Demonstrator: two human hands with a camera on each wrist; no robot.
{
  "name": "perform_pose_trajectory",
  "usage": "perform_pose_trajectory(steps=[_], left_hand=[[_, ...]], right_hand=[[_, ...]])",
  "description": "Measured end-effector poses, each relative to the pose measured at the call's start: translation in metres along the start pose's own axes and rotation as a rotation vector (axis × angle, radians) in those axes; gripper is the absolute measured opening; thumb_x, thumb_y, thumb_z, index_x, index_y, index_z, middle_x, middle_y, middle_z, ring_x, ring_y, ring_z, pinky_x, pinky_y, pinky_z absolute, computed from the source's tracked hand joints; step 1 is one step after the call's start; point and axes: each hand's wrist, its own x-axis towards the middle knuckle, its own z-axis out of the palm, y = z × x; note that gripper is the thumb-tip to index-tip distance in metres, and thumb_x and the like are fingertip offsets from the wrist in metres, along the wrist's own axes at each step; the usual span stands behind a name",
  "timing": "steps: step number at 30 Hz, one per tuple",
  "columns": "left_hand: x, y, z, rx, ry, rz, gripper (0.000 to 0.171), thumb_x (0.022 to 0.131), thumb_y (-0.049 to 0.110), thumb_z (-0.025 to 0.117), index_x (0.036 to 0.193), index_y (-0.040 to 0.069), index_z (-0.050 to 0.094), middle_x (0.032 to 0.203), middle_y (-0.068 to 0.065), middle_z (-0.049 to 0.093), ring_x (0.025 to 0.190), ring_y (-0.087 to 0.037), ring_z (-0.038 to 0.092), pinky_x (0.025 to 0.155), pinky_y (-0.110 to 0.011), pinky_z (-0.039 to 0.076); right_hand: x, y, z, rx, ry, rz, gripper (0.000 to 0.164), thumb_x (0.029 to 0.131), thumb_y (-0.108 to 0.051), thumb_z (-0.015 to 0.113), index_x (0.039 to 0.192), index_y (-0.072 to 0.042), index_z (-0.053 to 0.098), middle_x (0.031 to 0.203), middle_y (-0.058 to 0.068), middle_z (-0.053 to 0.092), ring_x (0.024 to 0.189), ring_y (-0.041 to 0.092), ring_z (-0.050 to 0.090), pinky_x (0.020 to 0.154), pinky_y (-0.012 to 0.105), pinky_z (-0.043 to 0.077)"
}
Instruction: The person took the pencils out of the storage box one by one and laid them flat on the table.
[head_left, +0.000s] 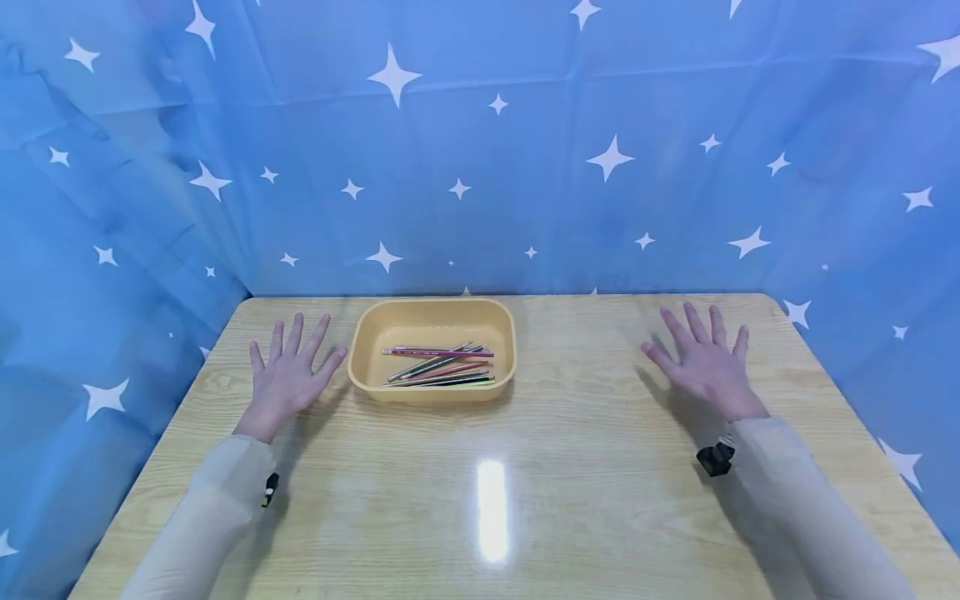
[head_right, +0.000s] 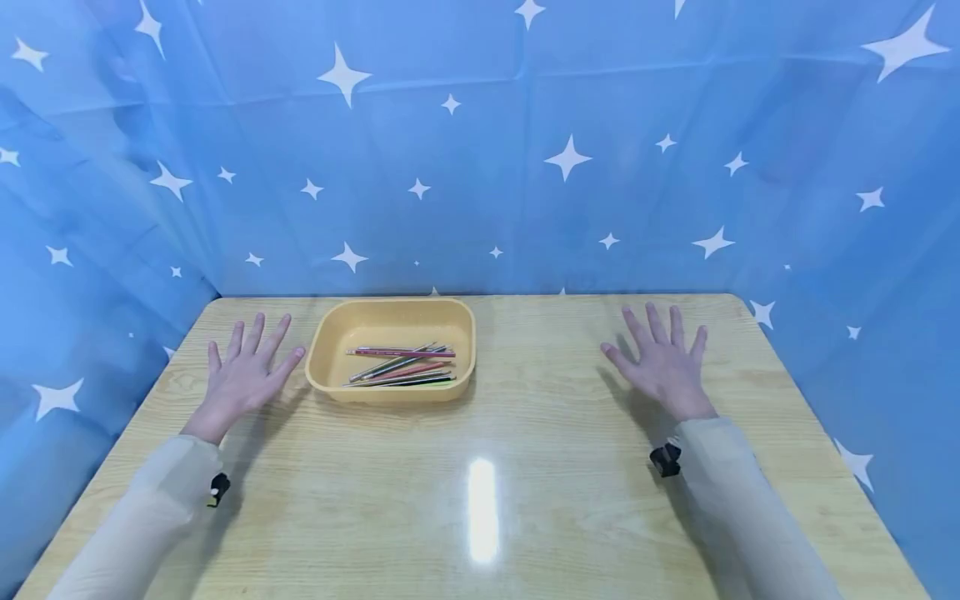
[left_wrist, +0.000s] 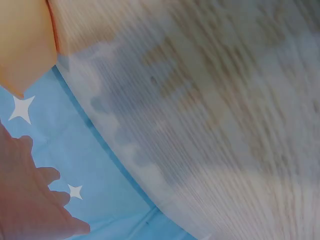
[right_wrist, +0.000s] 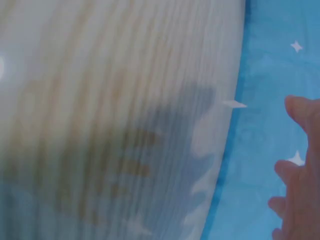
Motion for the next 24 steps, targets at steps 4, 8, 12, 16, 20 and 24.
perform_pose_trajectory(steps=[4,8,12,16,20,24], left_hand=[[-0.001,0.004,0.001,0.001,-0.011,0.009,0.075,0.097,0.065,0.025,0.157,0.023,0.009,0.159,-0.019,-0.006,0.140,-0.042,-0.017,0.101,-0.069,-0.018],[-0.002,0.008,0.003,0.002,-0.030,0.014,0.076,0.096,0.067,0.023,0.157,0.024,0.008,0.159,-0.018,-0.006,0.141,-0.041,-0.018,0.101,-0.068,-0.019],[-0.004,0.009,0.005,-0.002,-0.033,0.017,0.076,0.096,0.066,0.023,0.157,0.024,0.007,0.159,-0.019,-0.005,0.141,-0.042,-0.017,0.100,-0.069,-0.018],[-0.004,0.010,0.005,-0.010,-0.026,0.028,0.076,0.097,0.066,0.024,0.157,0.023,0.008,0.159,-0.020,-0.005,0.141,-0.044,-0.015,0.101,-0.070,-0.016],[-0.003,0.013,0.007,-0.023,-0.035,0.041,0.077,0.096,0.066,0.024,0.157,0.022,0.005,0.159,-0.019,-0.007,0.141,-0.042,-0.015,0.101,-0.069,-0.016],[-0.001,0.019,0.013,-0.050,-0.040,0.072,0.077,0.097,0.065,0.026,0.157,0.023,0.003,0.159,-0.019,-0.005,0.142,-0.042,-0.010,0.103,-0.070,-0.013]], right_hand=[[-0.006,-0.002,0.000,0.003,-0.005,-0.002,0.083,0.095,-0.065,0.034,0.157,-0.018,0.007,0.158,0.022,-0.004,0.137,0.044,-0.023,0.094,0.067,-0.027],[-0.011,-0.002,0.001,0.004,-0.003,-0.002,0.083,0.094,-0.065,0.036,0.157,-0.019,0.006,0.158,0.021,-0.007,0.137,0.042,-0.025,0.093,0.066,-0.029],[-0.014,-0.002,0.003,0.004,0.001,-0.004,0.083,0.095,-0.064,0.036,0.157,-0.017,0.007,0.158,0.020,-0.007,0.137,0.043,-0.024,0.094,0.066,-0.028],[-0.016,-0.006,0.003,0.012,0.003,-0.012,0.082,0.095,-0.063,0.036,0.157,-0.015,0.010,0.158,0.022,-0.005,0.138,0.046,-0.021,0.095,0.069,-0.025],[-0.017,-0.012,0.001,0.021,0.003,-0.027,0.081,0.096,-0.062,0.037,0.157,-0.016,0.010,0.158,0.021,-0.003,0.139,0.044,-0.020,0.096,0.070,-0.023],[-0.017,-0.020,0.002,0.026,-0.003,-0.054,0.080,0.096,-0.062,0.037,0.157,-0.017,0.010,0.159,0.021,-0.002,0.140,0.041,-0.020,0.096,0.069,-0.023]])
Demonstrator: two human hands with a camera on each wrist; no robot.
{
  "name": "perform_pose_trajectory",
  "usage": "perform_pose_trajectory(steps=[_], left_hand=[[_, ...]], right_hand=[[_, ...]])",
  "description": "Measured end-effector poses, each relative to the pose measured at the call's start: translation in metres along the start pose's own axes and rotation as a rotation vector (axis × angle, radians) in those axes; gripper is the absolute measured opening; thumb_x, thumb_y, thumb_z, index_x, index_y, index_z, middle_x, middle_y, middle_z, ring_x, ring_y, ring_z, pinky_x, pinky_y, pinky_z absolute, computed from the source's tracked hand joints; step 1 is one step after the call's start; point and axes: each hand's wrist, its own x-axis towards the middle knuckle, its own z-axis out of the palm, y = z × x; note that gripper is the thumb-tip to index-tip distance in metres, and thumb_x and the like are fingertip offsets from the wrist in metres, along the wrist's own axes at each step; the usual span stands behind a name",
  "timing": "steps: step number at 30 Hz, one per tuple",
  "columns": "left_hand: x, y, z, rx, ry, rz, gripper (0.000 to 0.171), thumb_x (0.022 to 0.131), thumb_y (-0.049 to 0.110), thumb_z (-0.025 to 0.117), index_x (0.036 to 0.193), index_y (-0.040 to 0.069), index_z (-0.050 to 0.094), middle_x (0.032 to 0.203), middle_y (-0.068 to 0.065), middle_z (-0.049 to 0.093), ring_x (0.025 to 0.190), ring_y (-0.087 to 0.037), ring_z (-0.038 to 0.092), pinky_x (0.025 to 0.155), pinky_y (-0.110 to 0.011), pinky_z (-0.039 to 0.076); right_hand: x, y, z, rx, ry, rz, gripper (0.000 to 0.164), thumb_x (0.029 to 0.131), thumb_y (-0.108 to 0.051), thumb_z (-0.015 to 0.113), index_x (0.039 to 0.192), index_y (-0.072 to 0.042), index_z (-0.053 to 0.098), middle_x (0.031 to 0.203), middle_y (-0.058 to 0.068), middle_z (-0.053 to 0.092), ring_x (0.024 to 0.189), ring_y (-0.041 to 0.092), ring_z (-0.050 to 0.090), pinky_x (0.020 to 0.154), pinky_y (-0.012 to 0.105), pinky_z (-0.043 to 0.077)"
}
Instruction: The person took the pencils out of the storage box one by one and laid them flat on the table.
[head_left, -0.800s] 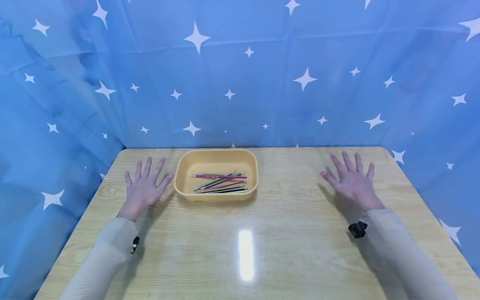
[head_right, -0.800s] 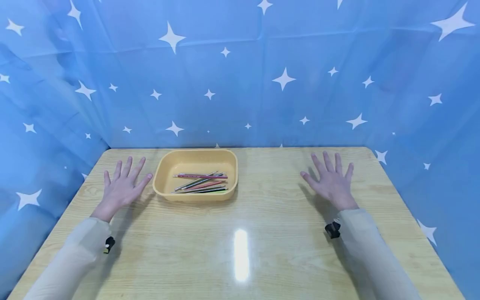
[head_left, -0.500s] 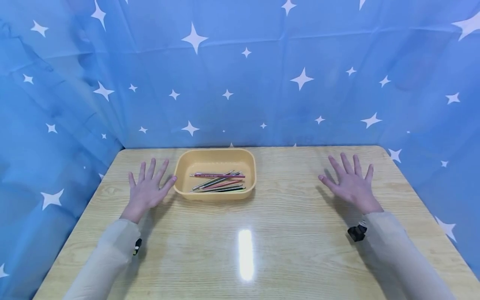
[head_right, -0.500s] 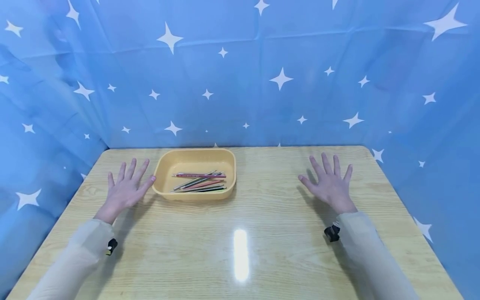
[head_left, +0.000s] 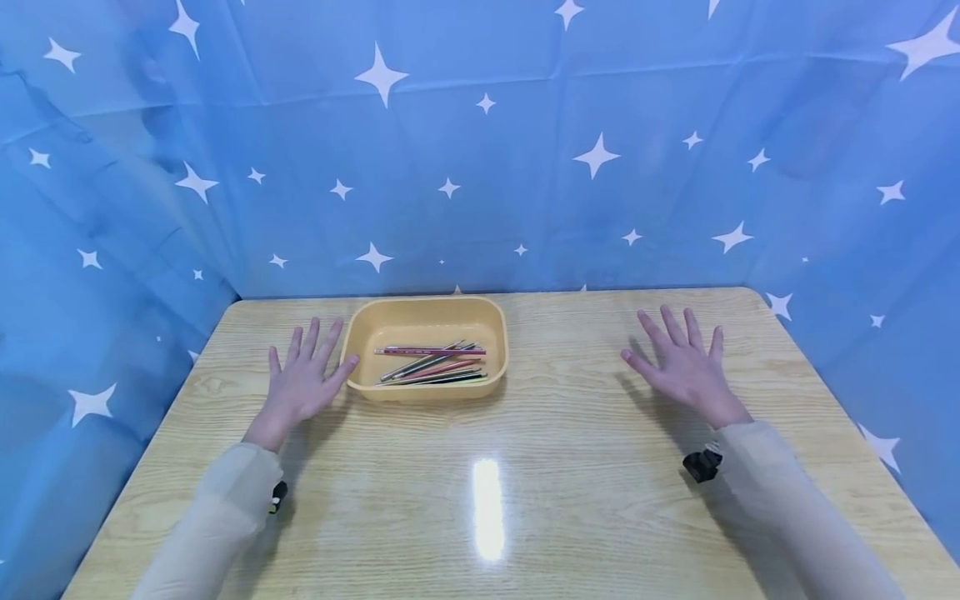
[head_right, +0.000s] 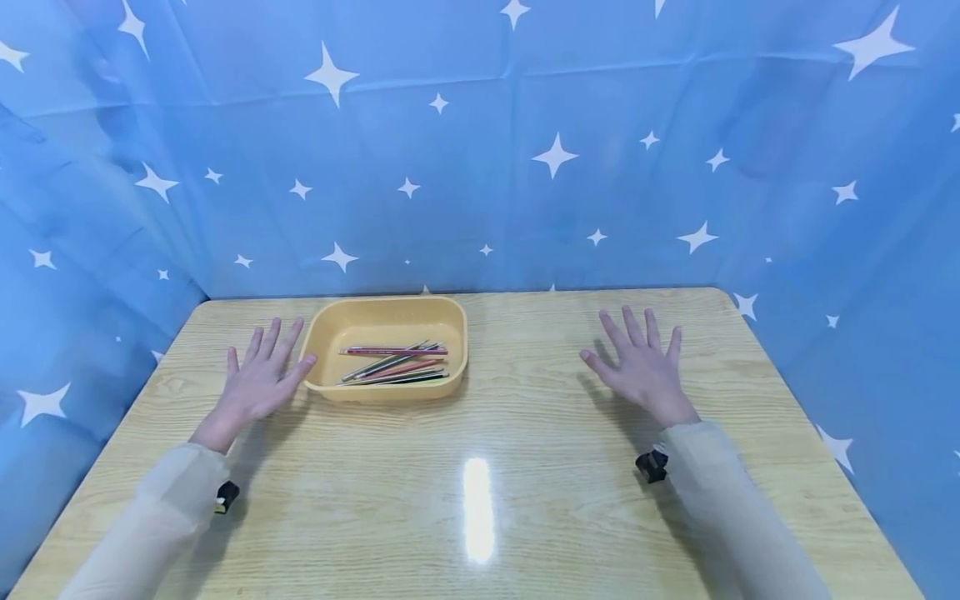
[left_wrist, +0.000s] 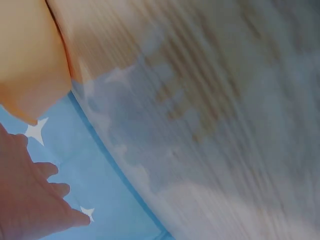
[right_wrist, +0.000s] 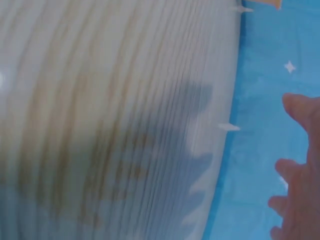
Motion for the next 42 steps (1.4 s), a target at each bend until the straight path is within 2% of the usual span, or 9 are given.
perform_pose_trajectory(steps=[5,10,14,17,21,26,31,37,42], left_hand=[[0.004,0.005,0.008,-0.072,0.009,0.060,0.079,0.097,0.061,0.035,0.157,0.021,0.003,0.159,-0.021,0.003,0.142,-0.046,0.002,0.104,-0.070,-0.007],[0.008,0.007,0.011,-0.147,0.039,0.135,0.085,0.096,0.053,0.048,0.156,0.010,0.006,0.157,-0.024,0.015,0.141,-0.043,0.014,0.108,-0.067,0.002],[0.012,0.007,0.011,-0.207,0.004,0.163,0.092,0.095,0.051,0.054,0.155,0.003,0.003,0.157,-0.023,0.013,0.141,-0.042,0.016,0.110,-0.064,0.004],[0.013,0.008,0.009,-0.259,-0.029,0.156,0.097,0.093,0.049,0.057,0.154,0.000,-0.001,0.157,-0.024,0.011,0.142,-0.042,0.015,0.111,-0.062,0.005],[0.013,0.008,0.008,-0.375,-0.071,0.134,0.104,0.090,0.045,0.064,0.153,0.000,-0.005,0.156,-0.026,0.008,0.140,-0.044,0.016,0.112,-0.057,0.012],[0.013,0.008,0.008,-0.471,-0.122,0.107,0.109,0.089,0.043,0.068,0.153,0.003,-0.010,0.156,-0.028,0.005,0.138,-0.048,0.017,0.111,-0.056,0.017],[0.015,0.008,0.010,-0.497,-0.164,0.089,0.110,0.089,0.046,0.067,0.153,0.010,-0.015,0.156,-0.027,0.005,0.139,-0.047,0.017,0.111,-0.056,0.018],[0.017,0.008,0.011,-0.498,-0.175,0.100,0.109,0.090,0.044,0.067,0.153,0.010,-0.014,0.155,-0.030,0.008,0.137,-0.050,0.020,0.110,-0.058,0.020],[0.016,0.008,0.011,-0.495,-0.184,0.094,0.109,0.090,0.044,0.066,0.153,0.010,-0.016,0.154,-0.032,0.009,0.136,-0.051,0.020,0.110,-0.058,0.020]], right_hand=[[0.001,-0.013,0.006,0.047,0.016,-0.062,0.076,0.097,-0.057,0.041,0.156,-0.016,0.015,0.158,0.023,0.007,0.142,0.041,-0.013,0.100,0.070,-0.017],[0.003,-0.030,0.015,0.124,0.037,-0.164,0.071,0.097,-0.049,0.049,0.154,-0.013,0.026,0.155,0.026,0.020,0.143,0.042,0.000,0.105,0.069,-0.007],[0.006,-0.046,0.021,0.152,0.042,-0.241,0.066,0.097,-0.043,0.053,0.150,-0.009,0.033,0.150,0.027,0.028,0.142,0.044,0.009,0.106,0.069,0.001],[0.008,-0.056,0.024,0.178,0.062,-0.306,0.062,0.096,-0.038,0.057,0.146,-0.006,0.039,0.146,0.028,0.035,0.140,0.046,0.015,0.106,0.070,0.007],[0.012,-0.070,0.029,0.243,0.083,-0.390,0.057,0.094,-0.031,0.060,0.142,-0.003,0.045,0.141,0.025,0.043,0.138,0.048,0.021,0.106,0.069,0.015],[0.015,-0.086,0.032,0.329,0.059,-0.420,0.052,0.095,-0.027,0.061,0.139,-0.004,0.048,0.140,0.022,0.046,0.138,0.044,0.024,0.106,0.064,0.024],[0.018,-0.103,0.032,0.402,0.085,-0.449,0.046,0.094,-0.019,0.062,0.136,-0.003,0.051,0.139,0.020,0.048,0.136,0.040,0.032,0.107,0.060,0.027],[0.025,-0.124,0.032,0.511,0.140,-0.499,0.040,0.094,-0.012,0.062,0.131,0.000,0.056,0.131,0.015,0.057,0.126,0.033,0.047,0.103,0.051,0.037],[0.034,-0.141,0.033,0.607,0.154,-0.530,0.035,0.091,-0.007,0.064,0.125,0.002,0.060,0.124,0.014,0.062,0.116,0.028,0.056,0.096,0.045,0.045]])
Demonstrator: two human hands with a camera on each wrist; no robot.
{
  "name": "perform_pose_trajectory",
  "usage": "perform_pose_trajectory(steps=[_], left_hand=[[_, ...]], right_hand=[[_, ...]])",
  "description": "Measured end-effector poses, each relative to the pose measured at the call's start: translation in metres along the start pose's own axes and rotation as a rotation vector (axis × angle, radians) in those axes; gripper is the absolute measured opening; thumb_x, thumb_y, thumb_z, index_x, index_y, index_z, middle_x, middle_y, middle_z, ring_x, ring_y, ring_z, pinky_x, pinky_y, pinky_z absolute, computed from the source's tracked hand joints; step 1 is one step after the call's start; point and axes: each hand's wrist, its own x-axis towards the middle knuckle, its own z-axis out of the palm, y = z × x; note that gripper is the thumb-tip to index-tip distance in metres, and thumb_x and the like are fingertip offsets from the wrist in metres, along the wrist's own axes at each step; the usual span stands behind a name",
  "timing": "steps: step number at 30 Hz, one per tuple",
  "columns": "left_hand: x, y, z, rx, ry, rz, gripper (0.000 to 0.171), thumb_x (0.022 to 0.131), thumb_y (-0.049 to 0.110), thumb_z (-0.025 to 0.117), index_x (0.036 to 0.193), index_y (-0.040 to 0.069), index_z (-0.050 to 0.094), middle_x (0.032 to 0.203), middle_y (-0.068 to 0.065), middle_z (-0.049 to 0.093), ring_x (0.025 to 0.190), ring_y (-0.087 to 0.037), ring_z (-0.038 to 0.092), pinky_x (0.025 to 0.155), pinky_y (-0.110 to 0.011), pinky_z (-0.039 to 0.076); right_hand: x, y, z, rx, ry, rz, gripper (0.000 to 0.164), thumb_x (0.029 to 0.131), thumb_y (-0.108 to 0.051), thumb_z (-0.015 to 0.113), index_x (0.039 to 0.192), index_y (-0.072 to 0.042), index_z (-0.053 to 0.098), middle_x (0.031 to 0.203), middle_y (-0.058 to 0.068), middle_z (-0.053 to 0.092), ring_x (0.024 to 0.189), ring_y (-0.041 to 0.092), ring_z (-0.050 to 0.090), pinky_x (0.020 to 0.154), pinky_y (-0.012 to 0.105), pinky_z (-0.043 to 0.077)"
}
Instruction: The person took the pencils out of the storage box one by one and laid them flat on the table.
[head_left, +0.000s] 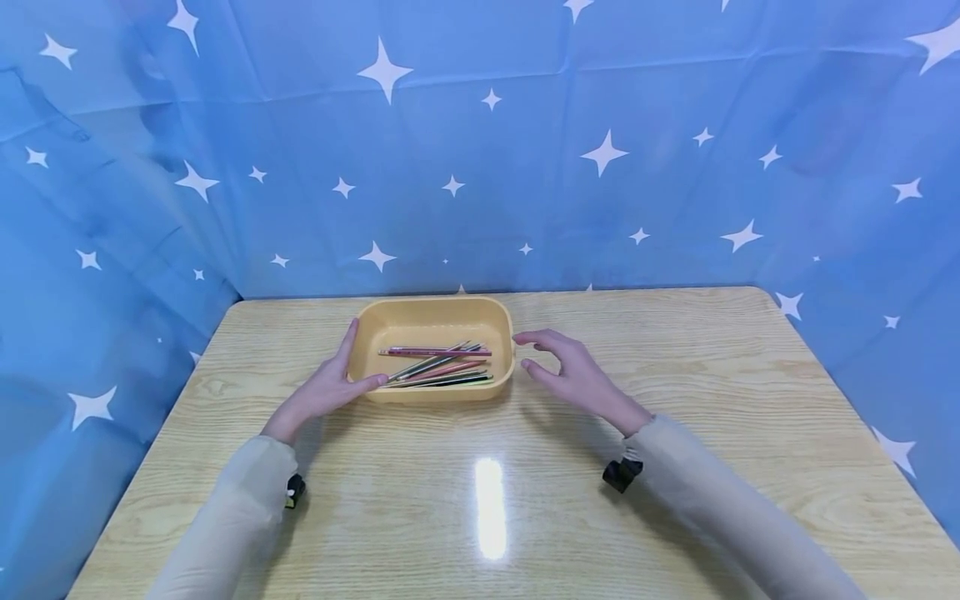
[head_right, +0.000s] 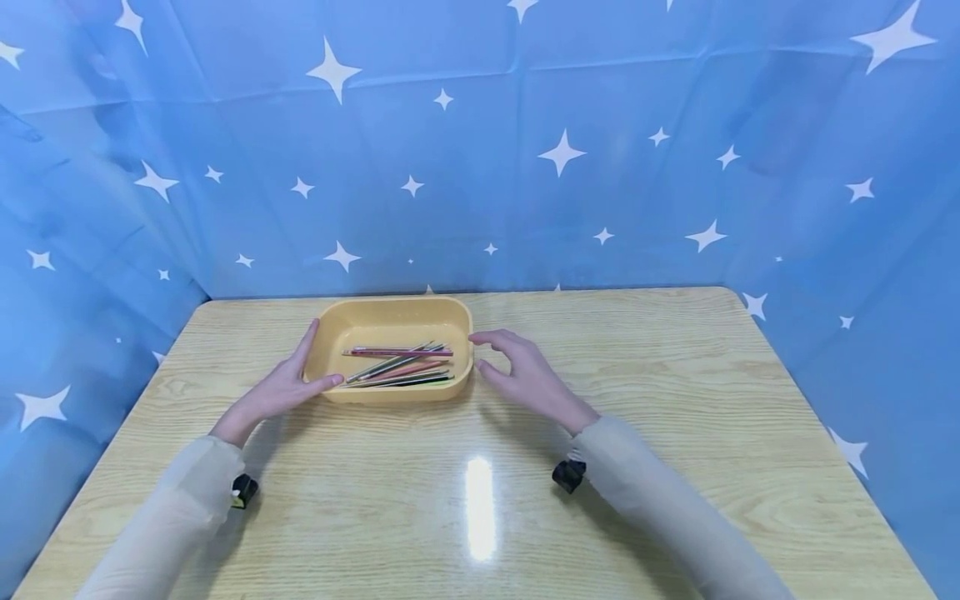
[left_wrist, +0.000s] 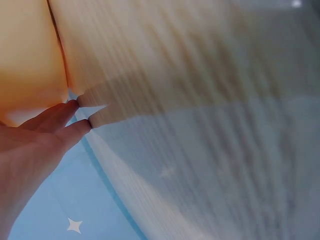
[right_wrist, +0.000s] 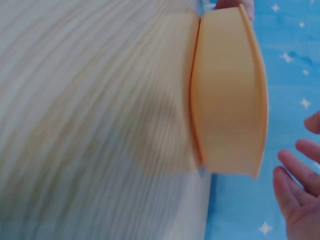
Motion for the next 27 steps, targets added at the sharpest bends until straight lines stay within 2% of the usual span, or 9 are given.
perform_pose_trajectory(steps=[7,15,23,27], left_hand=[[0.000,-0.002,-0.001,0.025,0.010,-0.003,0.111,0.088,0.045,0.068,0.153,0.008,-0.014,0.151,-0.035,0.014,0.133,-0.052,0.027,0.109,-0.058,0.023],[-0.001,-0.003,0.001,-0.004,-0.001,0.011,0.112,0.088,0.043,0.069,0.153,0.011,-0.016,0.152,-0.034,0.011,0.134,-0.052,0.024,0.109,-0.059,0.021],[-0.001,-0.003,0.003,-0.024,0.001,0.010,0.111,0.088,0.043,0.069,0.153,0.012,-0.015,0.153,-0.032,0.011,0.135,-0.050,0.023,0.109,-0.058,0.021],[-0.001,-0.002,0.001,-0.023,0.002,0.009,0.111,0.089,0.042,0.069,0.153,0.011,-0.016,0.153,-0.032,0.010,0.135,-0.050,0.023,0.109,-0.058,0.022]], right_hand=[[0.022,-0.008,0.015,0.063,-0.050,-0.032,0.033,0.089,-0.002,0.066,0.122,0.003,0.062,0.119,0.015,0.064,0.108,0.032,0.060,0.093,0.040,0.049],[0.043,-0.011,0.031,0.113,-0.155,0.018,0.033,0.089,0.000,0.065,0.122,0.004,0.062,0.116,0.019,0.065,0.104,0.027,0.062,0.089,0.040,0.051],[0.063,-0.009,0.046,0.078,-0.240,0.036,0.031,0.090,0.000,0.064,0.120,0.005,0.061,0.108,0.015,0.067,0.097,0.021,0.064,0.085,0.033,0.052],[0.073,-0.010,0.053,0.002,-0.287,0.062,0.031,0.089,-0.001,0.066,0.119,0.005,0.062,0.103,0.010,0.068,0.094,0.019,0.064,0.082,0.029,0.053]])
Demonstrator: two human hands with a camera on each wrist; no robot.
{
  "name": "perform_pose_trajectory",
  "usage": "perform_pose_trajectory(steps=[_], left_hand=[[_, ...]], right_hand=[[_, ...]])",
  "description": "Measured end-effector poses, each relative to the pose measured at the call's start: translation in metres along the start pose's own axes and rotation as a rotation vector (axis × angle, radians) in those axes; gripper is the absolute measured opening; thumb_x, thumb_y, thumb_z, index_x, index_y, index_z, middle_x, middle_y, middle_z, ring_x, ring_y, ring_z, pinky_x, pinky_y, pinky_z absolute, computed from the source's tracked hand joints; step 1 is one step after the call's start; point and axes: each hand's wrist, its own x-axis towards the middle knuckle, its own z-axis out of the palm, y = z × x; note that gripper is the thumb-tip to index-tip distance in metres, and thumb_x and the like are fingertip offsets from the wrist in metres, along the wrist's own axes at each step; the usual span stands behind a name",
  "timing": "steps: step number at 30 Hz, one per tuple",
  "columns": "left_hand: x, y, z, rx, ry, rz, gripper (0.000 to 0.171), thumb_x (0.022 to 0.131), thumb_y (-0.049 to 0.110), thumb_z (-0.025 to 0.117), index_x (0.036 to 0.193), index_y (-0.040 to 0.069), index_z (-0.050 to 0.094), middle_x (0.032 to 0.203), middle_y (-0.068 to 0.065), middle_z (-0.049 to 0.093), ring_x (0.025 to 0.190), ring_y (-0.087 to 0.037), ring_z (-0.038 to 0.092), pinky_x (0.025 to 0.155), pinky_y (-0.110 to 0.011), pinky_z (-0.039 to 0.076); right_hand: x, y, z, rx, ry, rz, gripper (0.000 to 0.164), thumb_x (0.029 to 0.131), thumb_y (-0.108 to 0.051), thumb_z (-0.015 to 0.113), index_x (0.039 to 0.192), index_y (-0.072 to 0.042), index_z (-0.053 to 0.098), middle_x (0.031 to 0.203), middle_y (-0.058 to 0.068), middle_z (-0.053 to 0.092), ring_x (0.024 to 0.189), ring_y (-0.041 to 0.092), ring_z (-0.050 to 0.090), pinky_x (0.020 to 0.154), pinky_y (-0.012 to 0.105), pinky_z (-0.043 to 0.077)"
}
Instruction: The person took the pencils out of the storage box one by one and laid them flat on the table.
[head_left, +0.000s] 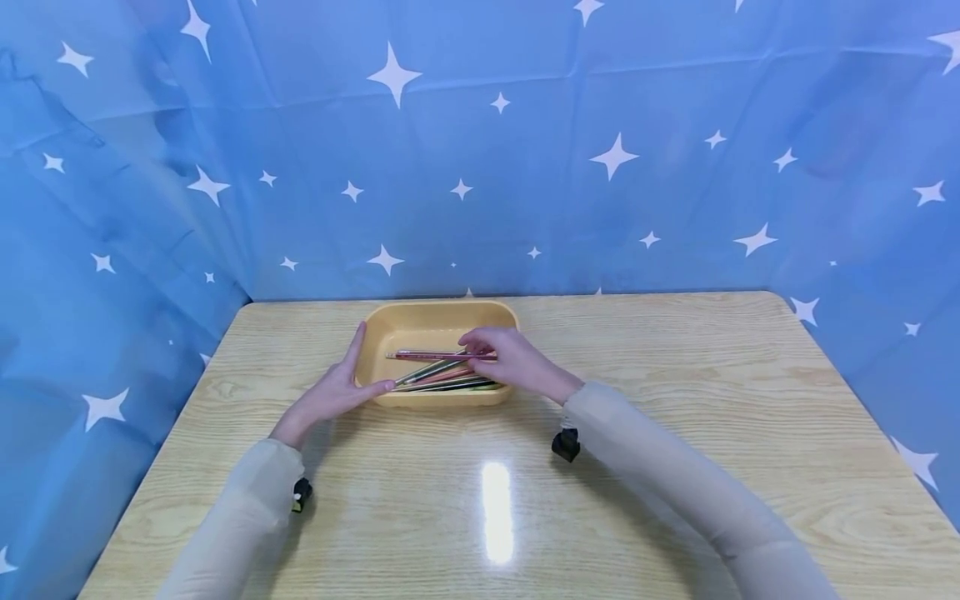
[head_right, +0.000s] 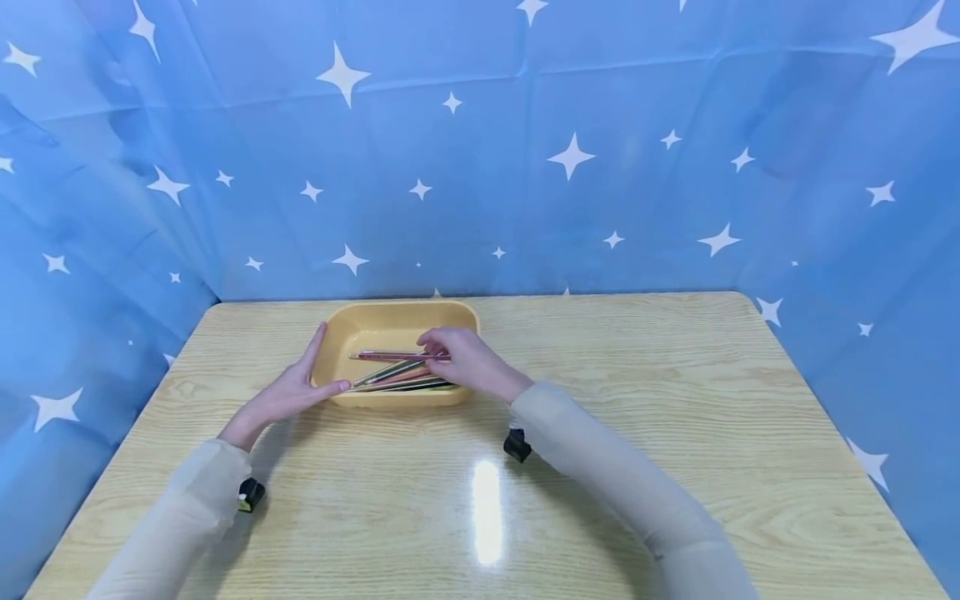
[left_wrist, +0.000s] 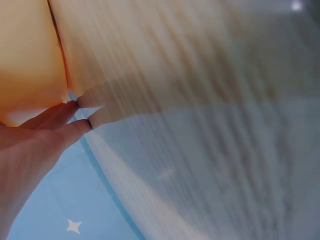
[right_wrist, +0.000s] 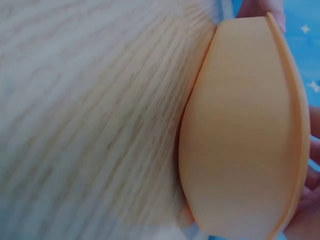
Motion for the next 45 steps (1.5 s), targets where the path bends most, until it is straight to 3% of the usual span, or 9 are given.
perform_pose_trajectory(steps=[12,21,24,31,37,45], left_hand=[[0.000,-0.002,0.001,-0.031,0.014,-0.006,0.111,0.087,0.041,0.070,0.153,0.013,-0.015,0.155,-0.028,0.006,0.136,-0.049,0.021,0.110,-0.056,0.019],[0.001,-0.001,0.002,-0.047,0.017,-0.002,0.110,0.088,0.039,0.070,0.154,0.012,-0.013,0.157,-0.026,0.004,0.138,-0.046,0.020,0.111,-0.055,0.018],[0.001,0.000,0.003,-0.053,0.017,-0.005,0.109,0.088,0.038,0.070,0.154,0.012,-0.013,0.157,-0.025,0.004,0.138,-0.046,0.020,0.111,-0.055,0.019],[0.001,0.000,0.003,-0.052,0.011,-0.014,0.109,0.088,0.041,0.069,0.154,0.018,-0.014,0.158,-0.022,0.002,0.138,-0.046,0.019,0.111,-0.056,0.018],[0.001,-0.001,0.004,-0.061,0.006,-0.022,0.108,0.088,0.042,0.069,0.153,0.022,-0.016,0.158,-0.021,0.002,0.139,-0.046,0.017,0.111,-0.056,0.017],[0.001,-0.001,0.004,-0.063,0.021,-0.022,0.107,0.089,0.036,0.070,0.154,0.015,-0.013,0.157,-0.026,0.005,0.139,-0.047,0.017,0.110,-0.058,0.019]], right_hand=[[0.026,0.002,0.012,-0.188,-0.137,0.057,0.030,0.087,-0.009,0.072,0.115,0.000,0.065,0.100,0.008,0.069,0.091,0.019,0.064,0.082,0.031,0.051],[0.033,0.006,0.016,-0.255,-0.166,0.095,0.018,0.087,-0.008,0.072,0.104,-0.005,0.068,0.090,0.002,0.068,0.085,0.016,0.063,0.079,0.031,0.050],[0.033,0.006,0.015,-0.199,-0.155,0.094,0.016,0.087,-0.006,0.071,0.103,-0.004,0.069,0.088,0.002,0.068,0.085,0.016,0.064,0.080,0.030,0.051],[0.029,0.001,0.010,0.047,-0.150,0.118,0.018,0.087,-0.004,0.071,0.105,0.001,0.068,0.085,0.001,0.067,0.081,0.012,0.063,0.076,0.026,0.051],[0.021,-0.004,0.006,0.139,-0.128,0.112,0.019,0.088,-0.004,0.070,0.106,0.001,0.068,0.086,0.002,0.068,0.081,0.013,0.063,0.074,0.026,0.051],[0.006,-0.008,-0.006,0.229,0.003,0.214,0.016,0.090,-0.006,0.068,0.105,-0.002,0.071,0.087,0.002,0.068,0.081,0.016,0.062,0.073,0.030,0.051]])
